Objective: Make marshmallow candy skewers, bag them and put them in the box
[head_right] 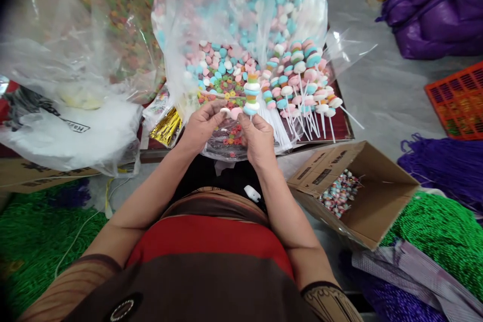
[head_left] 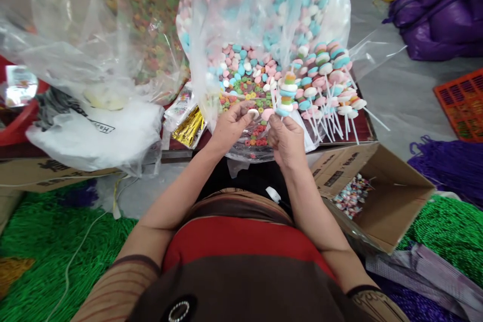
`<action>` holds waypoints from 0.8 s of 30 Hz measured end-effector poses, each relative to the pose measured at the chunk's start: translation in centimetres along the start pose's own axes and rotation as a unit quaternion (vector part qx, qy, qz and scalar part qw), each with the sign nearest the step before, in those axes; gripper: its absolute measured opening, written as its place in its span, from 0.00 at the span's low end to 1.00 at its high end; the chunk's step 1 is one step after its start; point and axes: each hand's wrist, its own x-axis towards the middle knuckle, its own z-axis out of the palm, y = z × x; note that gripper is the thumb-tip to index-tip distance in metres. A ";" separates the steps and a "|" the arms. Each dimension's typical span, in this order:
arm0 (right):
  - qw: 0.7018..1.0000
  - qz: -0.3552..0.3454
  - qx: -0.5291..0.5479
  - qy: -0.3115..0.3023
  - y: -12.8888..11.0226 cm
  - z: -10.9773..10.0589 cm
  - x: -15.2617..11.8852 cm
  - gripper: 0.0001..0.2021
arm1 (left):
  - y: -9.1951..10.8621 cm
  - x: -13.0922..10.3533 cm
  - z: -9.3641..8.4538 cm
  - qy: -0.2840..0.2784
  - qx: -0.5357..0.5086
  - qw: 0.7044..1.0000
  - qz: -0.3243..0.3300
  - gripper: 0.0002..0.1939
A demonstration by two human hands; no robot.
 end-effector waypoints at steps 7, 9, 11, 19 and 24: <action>1.000 0.023 0.014 0.011 0.2 0.8 -0.2 0.27 | -0.1 -0.8 0.8 0.017 0.007 1.000 0.011 0.15; 1.000 0.001 0.005 0.014 0.3 0.8 -0.1 0.25 | 0.3 -1.2 1.0 0.007 0.008 1.000 0.005 0.12; 1.000 -0.013 -0.005 0.018 0.3 0.8 0.0 0.24 | 0.7 -1.5 1.1 -0.014 -0.009 1.000 -0.004 0.12; 0.998 0.027 0.047 0.018 0.1 0.9 -0.1 0.21 | 0.3 -1.1 1.5 -0.031 -0.080 0.996 -0.036 0.25; 0.996 0.047 0.072 -0.021 -1.0 -0.2 -1.6 0.17 | 0.4 -0.8 1.2 0.039 -0.088 0.993 -0.073 0.20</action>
